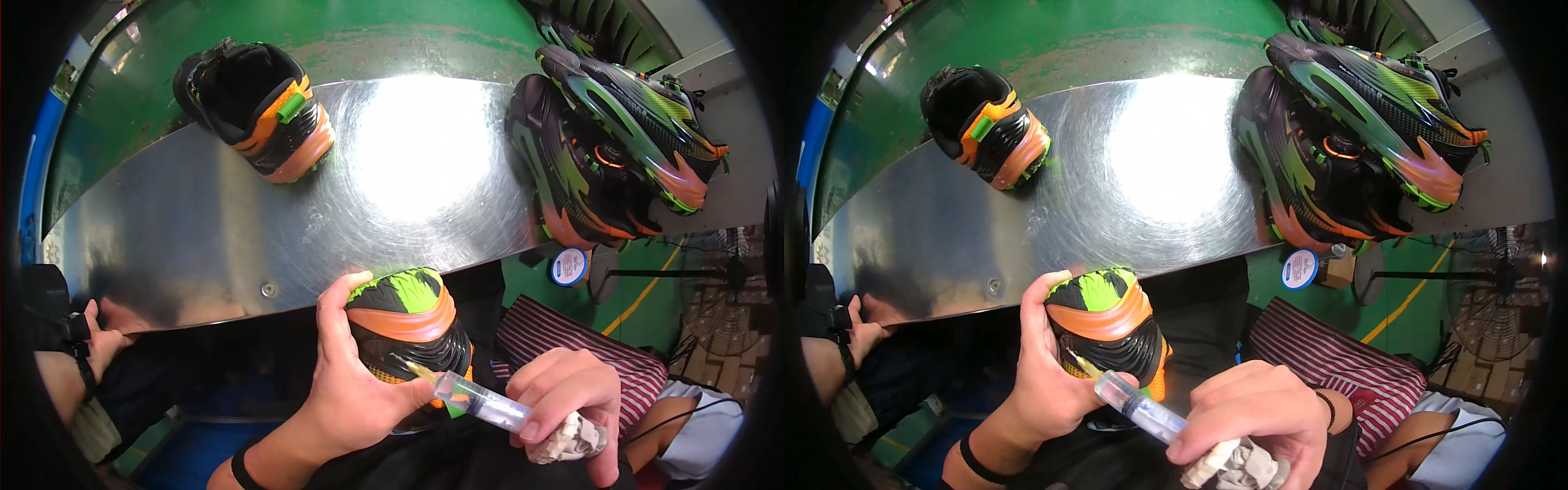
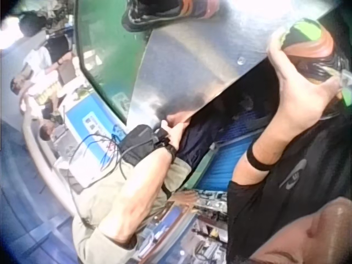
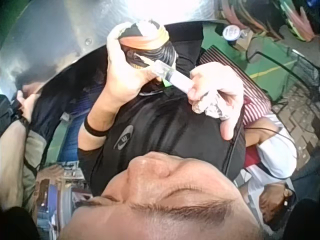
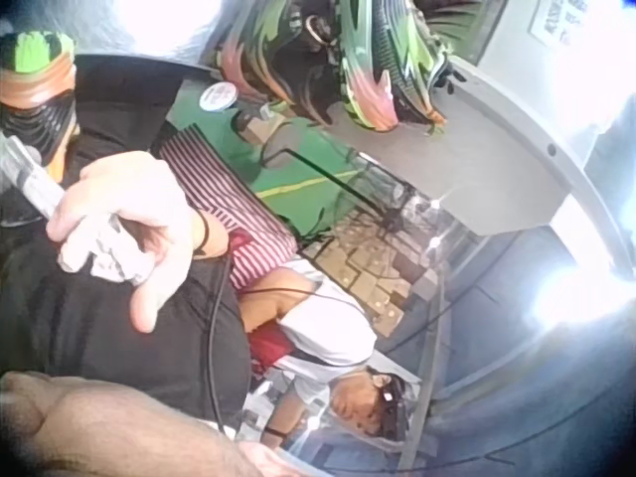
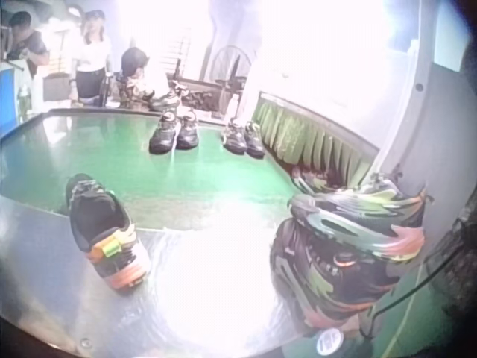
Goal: Using a syringe to apply yellow adhesive glue to the seam between the upper and sole of athletic sneakers on a factory assembly line.
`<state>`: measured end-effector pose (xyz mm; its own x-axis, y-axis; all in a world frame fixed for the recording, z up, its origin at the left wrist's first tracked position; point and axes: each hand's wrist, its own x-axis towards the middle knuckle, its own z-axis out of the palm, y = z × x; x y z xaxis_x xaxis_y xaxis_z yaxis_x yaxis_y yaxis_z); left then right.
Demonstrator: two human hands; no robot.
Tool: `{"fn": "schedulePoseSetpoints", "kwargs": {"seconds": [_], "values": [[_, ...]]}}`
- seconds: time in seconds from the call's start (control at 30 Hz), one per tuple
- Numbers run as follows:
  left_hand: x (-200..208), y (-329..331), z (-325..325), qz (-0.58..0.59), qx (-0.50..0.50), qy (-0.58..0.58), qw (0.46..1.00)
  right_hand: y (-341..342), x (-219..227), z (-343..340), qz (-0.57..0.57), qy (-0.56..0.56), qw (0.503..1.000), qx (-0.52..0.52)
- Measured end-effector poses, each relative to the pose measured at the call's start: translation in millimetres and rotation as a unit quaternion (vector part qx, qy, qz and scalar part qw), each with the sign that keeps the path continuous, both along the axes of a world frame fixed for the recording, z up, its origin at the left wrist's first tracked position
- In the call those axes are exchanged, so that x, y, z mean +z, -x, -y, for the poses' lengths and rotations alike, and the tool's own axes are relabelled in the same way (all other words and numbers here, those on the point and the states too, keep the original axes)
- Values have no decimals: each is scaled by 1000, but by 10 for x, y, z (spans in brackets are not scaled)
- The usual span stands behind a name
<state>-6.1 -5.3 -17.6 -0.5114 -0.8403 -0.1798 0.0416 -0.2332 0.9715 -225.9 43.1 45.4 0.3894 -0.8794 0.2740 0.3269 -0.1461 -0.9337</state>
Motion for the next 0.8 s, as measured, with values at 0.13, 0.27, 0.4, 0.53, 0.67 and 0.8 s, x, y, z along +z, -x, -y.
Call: {"fn": "schedulePoseSetpoints", "kwargs": {"seconds": [0.13, 0.27, 0.4, 0.53, 0.67, 0.8], "values": [[-1, 6, -17, 5, 11, 6, 1000, 109, -50, 29, -31, 20, 999, -11], [18, 46, -15, -80, 31, -67, 994, 271, -86, 50, -138, 33, 975, -172], [41, 72, 13, -114, 27, -80, 990, 323, -147, 125, -500, 92, 834, -215], [64, 83, 10, -110, 29, -80, 990, 278, -88, 91, -560, 107, 811, -130], [63, 88, -11, -116, 39, -100, 987, 345, 62, 6, -442, 94, 885, -109], [36, 78, 9, -106, 19, -69, 992, 276, 3, 33, -72, 102, 989, -76]]}}
